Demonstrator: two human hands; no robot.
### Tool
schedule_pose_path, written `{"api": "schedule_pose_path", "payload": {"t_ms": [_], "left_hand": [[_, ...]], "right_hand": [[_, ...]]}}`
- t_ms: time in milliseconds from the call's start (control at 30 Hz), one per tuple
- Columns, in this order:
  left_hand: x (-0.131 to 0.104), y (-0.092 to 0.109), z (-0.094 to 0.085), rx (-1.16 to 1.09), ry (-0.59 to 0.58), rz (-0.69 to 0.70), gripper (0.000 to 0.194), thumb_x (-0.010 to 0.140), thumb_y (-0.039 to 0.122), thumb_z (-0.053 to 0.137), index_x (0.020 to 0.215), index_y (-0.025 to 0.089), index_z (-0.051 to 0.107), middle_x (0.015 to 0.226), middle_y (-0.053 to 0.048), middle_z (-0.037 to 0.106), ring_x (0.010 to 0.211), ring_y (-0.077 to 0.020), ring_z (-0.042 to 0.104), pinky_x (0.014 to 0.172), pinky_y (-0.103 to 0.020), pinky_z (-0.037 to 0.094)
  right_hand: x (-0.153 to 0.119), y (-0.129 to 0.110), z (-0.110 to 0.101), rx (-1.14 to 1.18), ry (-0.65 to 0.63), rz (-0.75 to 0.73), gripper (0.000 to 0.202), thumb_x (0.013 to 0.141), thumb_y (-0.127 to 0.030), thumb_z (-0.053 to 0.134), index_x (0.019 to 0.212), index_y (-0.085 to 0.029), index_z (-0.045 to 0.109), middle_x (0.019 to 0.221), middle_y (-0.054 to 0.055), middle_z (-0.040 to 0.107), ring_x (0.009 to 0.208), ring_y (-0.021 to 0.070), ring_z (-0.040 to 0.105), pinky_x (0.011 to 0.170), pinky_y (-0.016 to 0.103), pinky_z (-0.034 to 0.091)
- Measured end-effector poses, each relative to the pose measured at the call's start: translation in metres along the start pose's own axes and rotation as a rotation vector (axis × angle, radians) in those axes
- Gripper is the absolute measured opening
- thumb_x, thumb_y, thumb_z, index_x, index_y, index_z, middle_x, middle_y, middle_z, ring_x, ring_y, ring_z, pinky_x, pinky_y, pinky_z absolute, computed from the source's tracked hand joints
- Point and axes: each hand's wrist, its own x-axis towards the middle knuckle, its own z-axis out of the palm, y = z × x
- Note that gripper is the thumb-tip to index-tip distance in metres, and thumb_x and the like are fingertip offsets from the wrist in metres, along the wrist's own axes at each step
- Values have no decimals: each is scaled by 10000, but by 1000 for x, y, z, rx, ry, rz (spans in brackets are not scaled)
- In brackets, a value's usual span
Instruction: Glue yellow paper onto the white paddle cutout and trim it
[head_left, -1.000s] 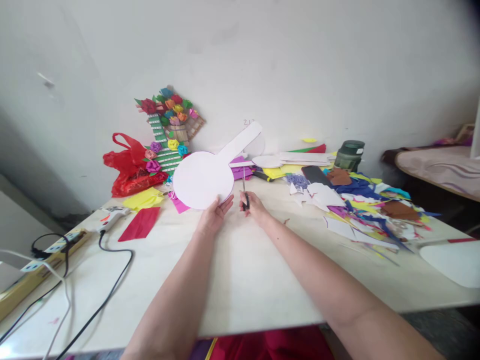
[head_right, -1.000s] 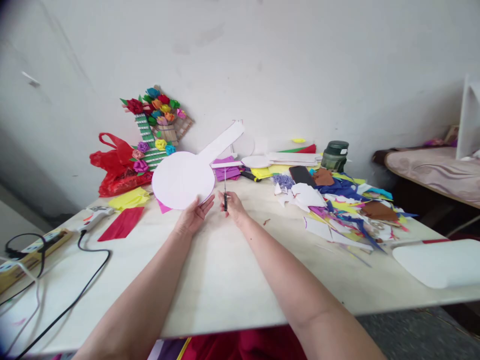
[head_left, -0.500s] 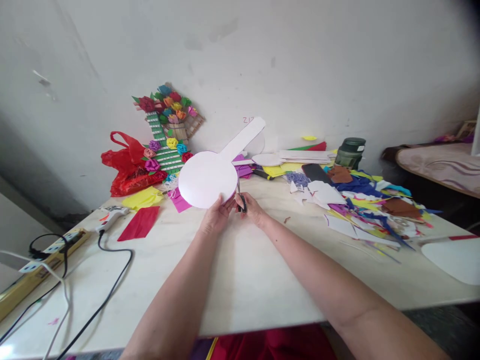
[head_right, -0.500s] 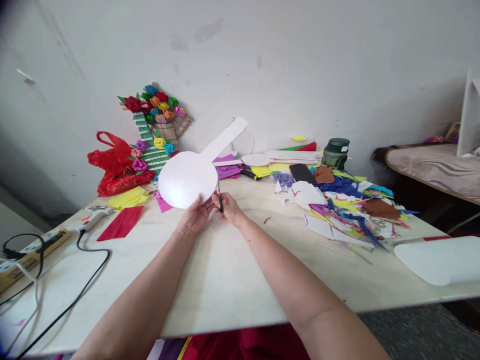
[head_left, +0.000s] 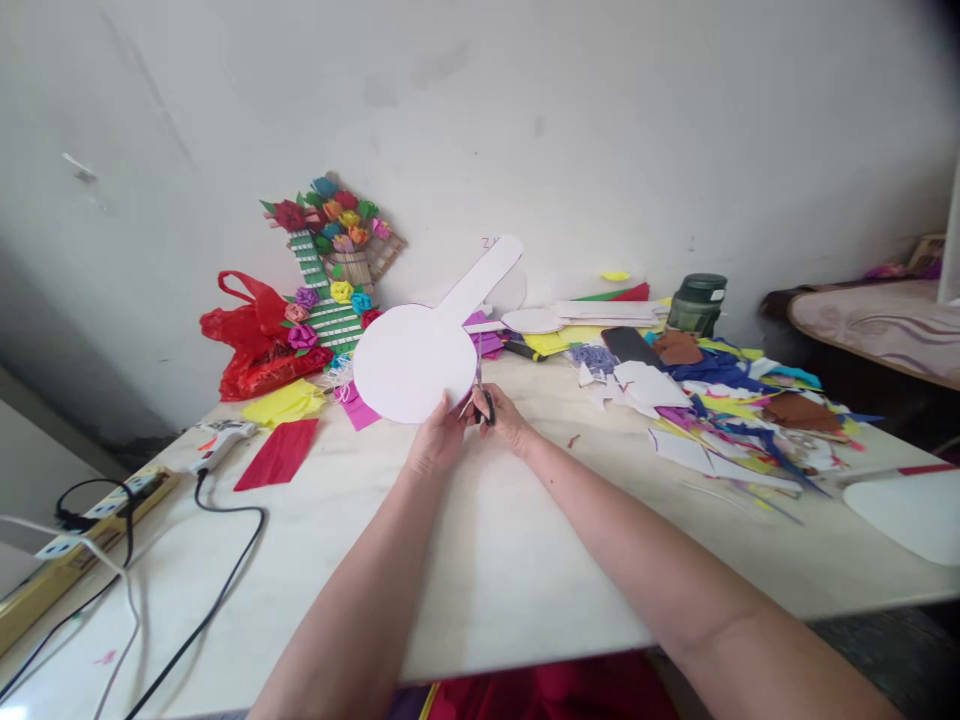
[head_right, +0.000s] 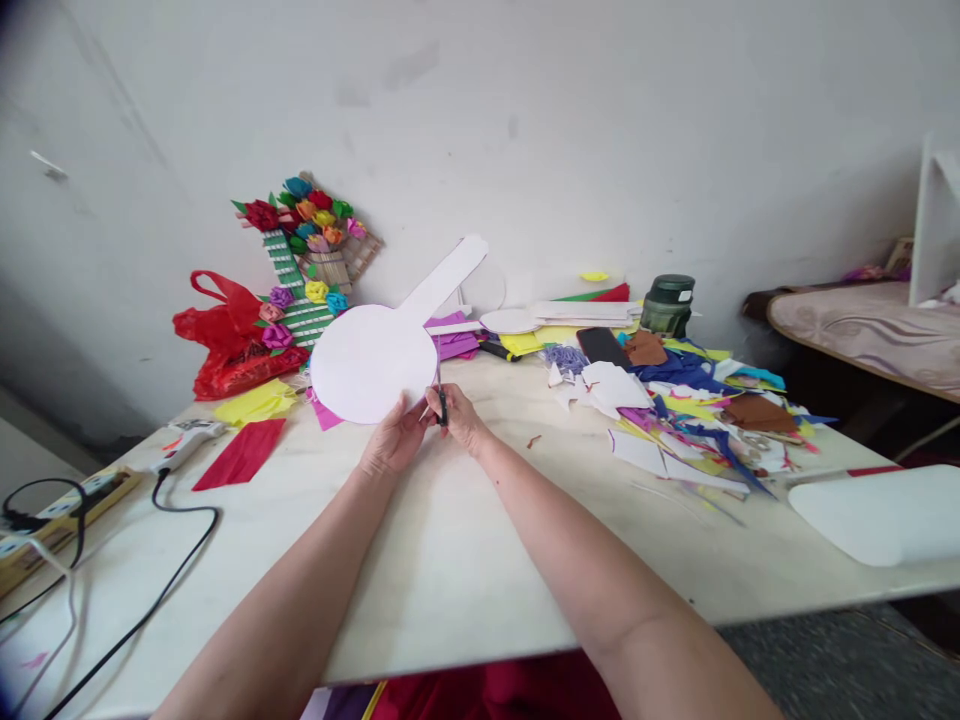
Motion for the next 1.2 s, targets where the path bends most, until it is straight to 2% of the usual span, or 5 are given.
{"api": "schedule_pose_path", "payload": {"t_ms": [167,300,600,900,1200], "left_hand": [[1,-1,-2,-10,1,-12,194,818,294,480,935,182,587,892,-63,642,811,-179,579,706,-303,434],[2,-1,-3,-6,43,-29,210,815,303,487,937,171,595,874,-70,646,815,-183,582,759,-317,425],[2,-1,-3,-26,47,-1,211,829,238,468,994,157,574,927,-67,650,919,-174,580,875,-315,390],[3,-2,-6,-42,24,-7,279,838,235,460,1097,163,532,990,-75,637,953,-176,577,878,-320,404],[5,-2,-8,-41,30,-11,287,850,224,436,1117,161,518,995,-82,633,931,-172,587,858,-322,424]], "right_hand": [[1,-2,-1,6,-6,4,354,708,-495,545,844,-177,468,662,-10,559,566,106,554,353,165,358],[3,-4,0,-3,-8,4,350,709,-504,539,822,-180,468,654,-16,545,554,102,542,347,167,351],[4,-4,-4,-96,-12,13,358,708,-516,529,818,-180,475,654,-11,542,546,95,520,348,158,340],[5,1,-5,-149,-15,-24,346,718,-515,518,805,-184,469,578,-37,521,475,78,478,337,152,308],[4,-1,-4,-134,-21,-36,333,708,-507,537,784,-189,471,505,-55,474,402,67,412,325,163,265]]}}
